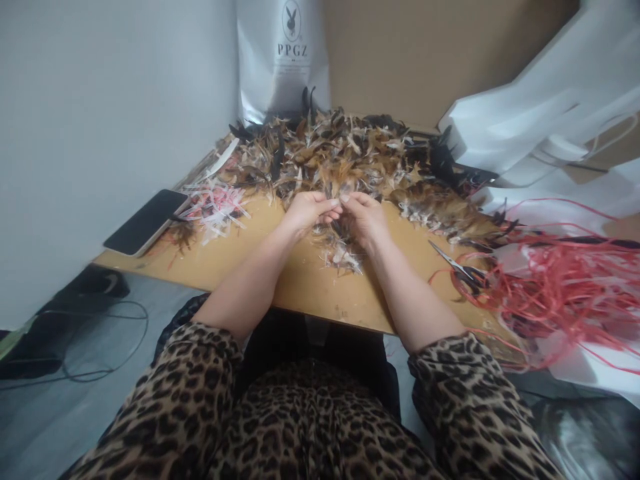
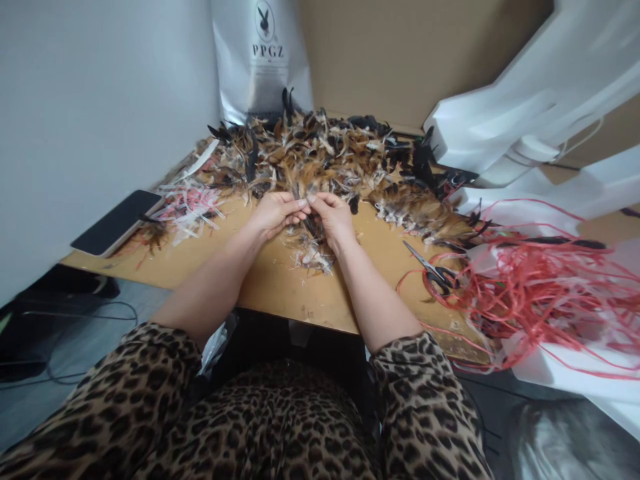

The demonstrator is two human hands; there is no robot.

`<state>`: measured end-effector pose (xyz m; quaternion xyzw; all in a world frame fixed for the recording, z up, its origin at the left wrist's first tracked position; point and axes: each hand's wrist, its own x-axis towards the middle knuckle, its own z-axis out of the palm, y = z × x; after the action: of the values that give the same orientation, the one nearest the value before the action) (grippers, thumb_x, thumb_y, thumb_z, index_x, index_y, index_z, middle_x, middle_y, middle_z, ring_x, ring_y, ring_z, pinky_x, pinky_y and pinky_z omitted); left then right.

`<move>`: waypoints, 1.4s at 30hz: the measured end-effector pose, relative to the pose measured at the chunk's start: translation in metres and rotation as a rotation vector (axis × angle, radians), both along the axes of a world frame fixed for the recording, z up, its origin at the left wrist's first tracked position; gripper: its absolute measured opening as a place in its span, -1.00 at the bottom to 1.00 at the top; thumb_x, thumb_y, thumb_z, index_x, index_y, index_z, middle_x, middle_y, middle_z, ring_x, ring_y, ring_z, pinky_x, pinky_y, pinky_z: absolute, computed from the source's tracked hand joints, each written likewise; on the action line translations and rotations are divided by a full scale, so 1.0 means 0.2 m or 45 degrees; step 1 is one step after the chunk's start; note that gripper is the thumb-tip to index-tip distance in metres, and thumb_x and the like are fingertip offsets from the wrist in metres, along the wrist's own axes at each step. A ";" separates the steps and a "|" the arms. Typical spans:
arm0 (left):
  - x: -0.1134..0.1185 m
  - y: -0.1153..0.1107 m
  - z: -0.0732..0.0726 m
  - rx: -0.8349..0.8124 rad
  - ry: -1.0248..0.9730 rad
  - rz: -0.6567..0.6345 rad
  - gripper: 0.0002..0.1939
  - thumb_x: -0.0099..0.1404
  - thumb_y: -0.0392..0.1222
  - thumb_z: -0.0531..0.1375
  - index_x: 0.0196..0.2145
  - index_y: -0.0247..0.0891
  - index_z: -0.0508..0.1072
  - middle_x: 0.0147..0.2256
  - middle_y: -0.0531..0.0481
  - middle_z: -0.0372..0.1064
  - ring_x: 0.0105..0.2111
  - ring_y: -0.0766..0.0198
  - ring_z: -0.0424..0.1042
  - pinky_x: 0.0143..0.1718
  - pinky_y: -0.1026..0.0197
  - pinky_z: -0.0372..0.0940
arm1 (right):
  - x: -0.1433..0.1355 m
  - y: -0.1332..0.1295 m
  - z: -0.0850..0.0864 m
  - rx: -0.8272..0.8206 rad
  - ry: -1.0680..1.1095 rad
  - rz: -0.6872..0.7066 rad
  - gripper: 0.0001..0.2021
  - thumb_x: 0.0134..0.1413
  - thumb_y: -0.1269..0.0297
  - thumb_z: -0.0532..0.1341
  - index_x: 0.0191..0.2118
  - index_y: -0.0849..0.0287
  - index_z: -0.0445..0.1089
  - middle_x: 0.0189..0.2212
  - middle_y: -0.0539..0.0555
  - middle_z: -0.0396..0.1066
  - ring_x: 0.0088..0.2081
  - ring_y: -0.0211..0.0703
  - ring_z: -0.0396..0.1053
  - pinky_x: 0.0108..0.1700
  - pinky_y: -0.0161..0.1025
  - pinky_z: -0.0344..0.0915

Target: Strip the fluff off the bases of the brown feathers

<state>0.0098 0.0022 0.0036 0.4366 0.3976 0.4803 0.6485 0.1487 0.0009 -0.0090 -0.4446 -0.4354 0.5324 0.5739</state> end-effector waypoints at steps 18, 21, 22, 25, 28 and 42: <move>-0.06 0.04 0.04 0.007 -0.174 0.303 -0.82 0.14 -0.27 0.31 -0.49 -0.40 0.39 -0.51 -0.01 0.47 -0.59 0.53 0.38 -0.53 0.48 0.23 | 0.05 0.00 -0.03 0.268 -1.549 0.093 -0.89 -0.14 0.36 0.16 -0.50 0.18 0.44 -0.49 0.07 0.46 -0.45 -0.19 0.31 -0.33 -0.24 0.20; -0.07 0.04 0.04 0.009 -0.233 0.307 -0.83 0.16 -0.28 0.29 -0.48 -0.39 0.38 -0.48 -0.02 0.48 -0.57 0.52 0.40 -0.53 0.49 0.24 | 0.07 0.01 -0.02 0.299 -1.337 -0.034 -0.89 -0.12 0.34 0.15 -0.50 0.20 0.42 -0.51 0.04 0.44 -0.46 -0.22 0.31 -0.33 -0.26 0.21; -0.07 0.04 0.04 0.002 -0.250 0.311 -0.84 0.16 -0.28 0.29 -0.47 -0.38 0.38 -0.47 -0.02 0.49 -0.56 0.52 0.41 -0.52 0.49 0.24 | 0.08 0.01 -0.01 0.312 -1.251 -0.061 -0.89 -0.12 0.33 0.16 -0.49 0.20 0.42 -0.51 0.04 0.44 -0.46 -0.23 0.30 -0.33 -0.27 0.21; -0.07 0.04 0.05 -0.033 -0.273 0.314 -0.85 0.17 -0.30 0.29 -0.46 -0.37 0.37 -0.44 -0.03 0.50 -0.53 0.52 0.43 -0.51 0.51 0.25 | 0.10 0.02 0.00 0.324 -1.010 -0.082 -0.89 -0.14 0.29 0.19 -0.49 0.22 0.40 -0.54 0.01 0.41 -0.48 -0.25 0.28 -0.35 -0.28 0.22; -0.07 0.04 0.05 -0.043 -0.270 0.291 -0.88 0.19 -0.33 0.26 -0.45 -0.37 0.38 -0.42 -0.03 0.51 -0.53 0.51 0.44 -0.52 0.51 0.25 | 0.10 0.02 0.01 0.325 -0.882 -0.101 -0.88 -0.14 0.27 0.19 -0.47 0.21 0.38 -0.58 -0.02 0.36 -0.51 -0.27 0.26 -0.38 -0.29 0.21; -0.10 0.01 0.07 -0.349 -0.409 -0.220 -0.92 0.27 -0.42 0.14 -0.39 -0.40 0.42 -0.35 -0.15 0.52 -0.50 0.46 0.47 -0.56 0.51 0.28 | 0.12 0.00 0.02 1.052 -1.392 -0.276 -0.83 0.15 0.36 0.03 -0.31 0.12 0.36 -0.16 0.17 0.42 -0.08 -0.13 0.36 -0.03 -0.17 0.29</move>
<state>-0.0105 0.0033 0.0173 0.2947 0.3120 0.4279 0.7954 0.1721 0.0010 -0.0048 -0.4351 -0.7823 -0.0377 0.4441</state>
